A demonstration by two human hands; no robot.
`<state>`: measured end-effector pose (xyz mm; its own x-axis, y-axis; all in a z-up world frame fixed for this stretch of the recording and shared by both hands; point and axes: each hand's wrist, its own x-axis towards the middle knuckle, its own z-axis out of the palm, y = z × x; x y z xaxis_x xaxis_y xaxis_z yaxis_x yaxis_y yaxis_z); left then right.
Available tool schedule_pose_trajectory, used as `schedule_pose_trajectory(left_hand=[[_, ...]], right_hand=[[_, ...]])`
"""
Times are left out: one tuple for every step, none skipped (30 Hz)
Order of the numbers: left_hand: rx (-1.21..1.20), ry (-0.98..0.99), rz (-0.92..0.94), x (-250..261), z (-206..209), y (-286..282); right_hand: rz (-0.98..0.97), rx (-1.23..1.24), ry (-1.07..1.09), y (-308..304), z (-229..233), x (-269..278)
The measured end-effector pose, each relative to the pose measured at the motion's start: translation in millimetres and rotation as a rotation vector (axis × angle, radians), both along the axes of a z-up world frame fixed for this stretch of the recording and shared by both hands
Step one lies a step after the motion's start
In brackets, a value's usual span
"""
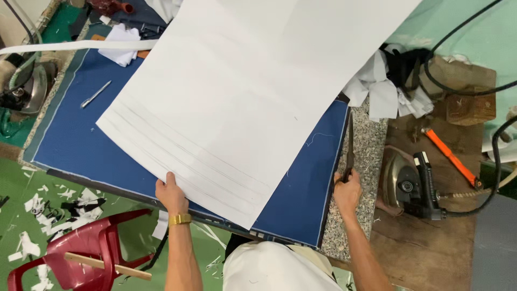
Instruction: The person uses large shears to cut strips from a large white fabric sheet laid on a blue work table. They repeatedly cut along marked lines, removing narrow strips and leaving the main sheet progressively narrower.
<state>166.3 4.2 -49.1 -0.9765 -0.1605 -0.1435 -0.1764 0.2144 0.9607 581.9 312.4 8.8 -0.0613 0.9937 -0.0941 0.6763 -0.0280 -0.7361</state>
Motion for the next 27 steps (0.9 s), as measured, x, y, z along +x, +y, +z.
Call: schedule_pose_trajectory(left_hand=[[-0.013,0.004,-0.002,11.5,-2.8,-5.3],[0.055,0.027,0.083,21.2,-5.4,-10.5],[0.124,0.051,0.168,29.5,-7.9,-17.0],[0.114,0.058,0.187,41.5,-16.1,-23.1],[0.086,0.090,0.230,51.3,-24.4,-30.5],[0.056,0.119,0.282,61.2,-32.4,-42.0],[0.044,0.125,0.312,64.7,-46.2,-44.4],[0.056,0.086,0.343,69.6,-60.8,-47.4],[0.070,0.049,0.374,73.5,-75.4,-51.7],[0.066,0.057,0.410,82.7,-67.9,-43.0],[0.066,0.022,0.392,89.8,-60.6,-33.9],[0.071,-0.015,0.365,93.3,-55.1,-18.2],[0.073,-0.009,0.393,94.8,-45.1,-9.1],[0.058,-0.041,0.341,94.8,-34.5,2.5],[0.044,-0.072,0.289,93.4,-23.9,14.9],[0.048,-0.074,0.297,84.2,-22.9,16.4],[0.026,-0.164,0.196,74.2,-22.5,18.4],[0.004,-0.255,0.090,65.6,-22.4,20.2],[0.009,-0.261,0.093,59.9,-16.6,11.3],[0.053,-0.353,-0.005,50.8,-10.1,3.9],[0.097,-0.443,-0.105,41.0,-3.4,-3.4],[0.103,-0.447,-0.112,28.7,-7.0,-12.6],[0.211,-0.493,-0.165,16.0,-10.8,-22.4],[0.326,-0.537,-0.205,4.6,-14.6,-33.2],[0.339,-0.539,-0.200,-12.3,13.4,-38.2],[0.436,-0.537,-0.218,-26.3,39.8,-44.4],[0.532,-0.534,-0.236,-40.5,65.7,-50.0]], right_hand=[[-0.002,-0.013,0.004,4.0,-13.3,5.0],[0.013,0.011,-0.021,11.3,-25.5,5.2],[0.028,0.036,-0.045,17.0,-37.6,3.8],[0.049,0.026,-0.039,19.7,-34.9,2.4],[0.059,0.052,-0.077,21.0,-32.4,-1.3],[0.078,0.080,-0.116,21.5,-28.8,-8.7],[0.109,0.071,-0.112,21.8,-32.8,-7.4],[0.120,0.084,-0.159,26.0,-37.4,-9.1],[0.131,0.101,-0.205,29.3,-42.0,-11.7],[0.168,0.101,-0.196,30.5,-38.4,-15.4],[0.208,0.102,-0.207,31.7,-34.7,-20.2],[0.239,0.107,-0.219,36.1,-30.9,-24.6],[0.266,0.112,-0.212,35.2,-24.2,-34.6],[0.289,0.111,-0.247,32.9,-15.3,-41.4],[0.311,0.111,-0.281,31.4,-6.5,-49.2],[0.318,0.116,-0.284,33.4,-5.0,-52.5],[0.368,0.110,-0.327,36.0,-4.1,-56.6],[0.414,0.103,-0.374,37.3,-2.6,-58.1],[0.418,0.107,-0.380,42.2,-8.0,-56.9],[0.447,0.101,-0.414,46.5,-12.6,-56.3],[0.476,0.094,-0.449,51.0,-16.8,-56.4],[0.469,0.099,-0.455,43.2,-1.0,-58.7],[0.474,0.019,-0.461,34.3,14.8,-61.5],[0.490,-0.054,-0.470,28.6,32.2,-68.4],[0.496,-0.043,-0.477,24.2,38.4,-82.4],[0.487,0.063,-0.496,17.1,42.8,-91.0],[0.478,0.170,-0.514,11.0,46.9,-99.5]])
